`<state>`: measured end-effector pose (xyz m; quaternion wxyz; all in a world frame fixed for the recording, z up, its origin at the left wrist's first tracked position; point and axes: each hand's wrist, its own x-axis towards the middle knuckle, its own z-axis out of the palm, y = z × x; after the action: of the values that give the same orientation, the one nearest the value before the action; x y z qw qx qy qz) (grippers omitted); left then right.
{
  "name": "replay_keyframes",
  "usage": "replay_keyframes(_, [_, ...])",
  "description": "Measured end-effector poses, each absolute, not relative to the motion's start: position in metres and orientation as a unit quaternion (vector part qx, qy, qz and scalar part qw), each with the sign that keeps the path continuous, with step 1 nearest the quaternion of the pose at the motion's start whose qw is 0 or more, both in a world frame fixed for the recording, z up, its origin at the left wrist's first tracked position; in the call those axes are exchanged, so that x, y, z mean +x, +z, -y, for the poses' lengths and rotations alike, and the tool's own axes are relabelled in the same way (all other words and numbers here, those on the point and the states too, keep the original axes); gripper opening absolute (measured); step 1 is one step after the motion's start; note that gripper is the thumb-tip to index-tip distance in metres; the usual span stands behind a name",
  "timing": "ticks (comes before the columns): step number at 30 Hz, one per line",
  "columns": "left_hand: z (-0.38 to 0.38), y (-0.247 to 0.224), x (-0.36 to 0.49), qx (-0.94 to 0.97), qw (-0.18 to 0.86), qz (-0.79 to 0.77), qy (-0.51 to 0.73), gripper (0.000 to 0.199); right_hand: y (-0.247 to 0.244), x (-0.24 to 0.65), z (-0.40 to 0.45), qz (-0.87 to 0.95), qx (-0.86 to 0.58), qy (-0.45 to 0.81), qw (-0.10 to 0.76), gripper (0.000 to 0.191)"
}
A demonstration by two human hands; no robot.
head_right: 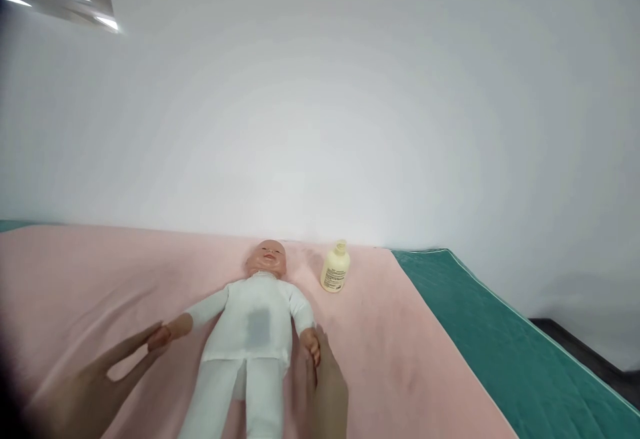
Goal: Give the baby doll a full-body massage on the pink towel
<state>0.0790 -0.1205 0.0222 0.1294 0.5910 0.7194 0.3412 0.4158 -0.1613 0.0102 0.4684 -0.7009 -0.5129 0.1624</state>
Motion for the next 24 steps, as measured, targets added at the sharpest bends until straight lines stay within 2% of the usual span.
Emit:
replay_keyframes(5, [0.061, 0.078, 0.1, 0.599, 0.114, -0.687, 0.395, 0.044, 0.072, 0.411, 0.109, 0.488, -0.646, 0.21, 0.548, 0.043])
replay_keyframes(8, [0.015, 0.093, 0.118, 0.606, 0.156, -0.634, 0.454, 0.044, 0.087, 0.409, 0.056, 0.499, -0.577, 0.231, 0.604, 0.04])
replay_keyframes(11, [-0.027, 0.083, 0.13, 0.597, 0.163, -0.64, 0.455, 0.047, 0.076, 0.412, 0.002, 0.504, -0.553, 0.258, 0.612, 0.042])
replay_keyframes(15, [-0.069, 0.05, 0.137, 0.611, 0.171, -0.646, 0.424, 0.048, 0.046, 0.422, -0.048, 0.508, -0.57, 0.292, 0.576, 0.046])
replay_keyframes(20, [-0.096, 0.02, 0.142, 0.666, 0.192, -0.634, 0.344, 0.034, 0.019, 0.432, -0.074, 0.509, -0.599, 0.314, 0.533, 0.049])
replay_keyframes(24, [-0.098, 0.014, 0.142, 0.687, 0.187, -0.629, 0.314, 0.036, 0.015, 0.432, -0.076, 0.521, -0.611, 0.302, 0.514, 0.049])
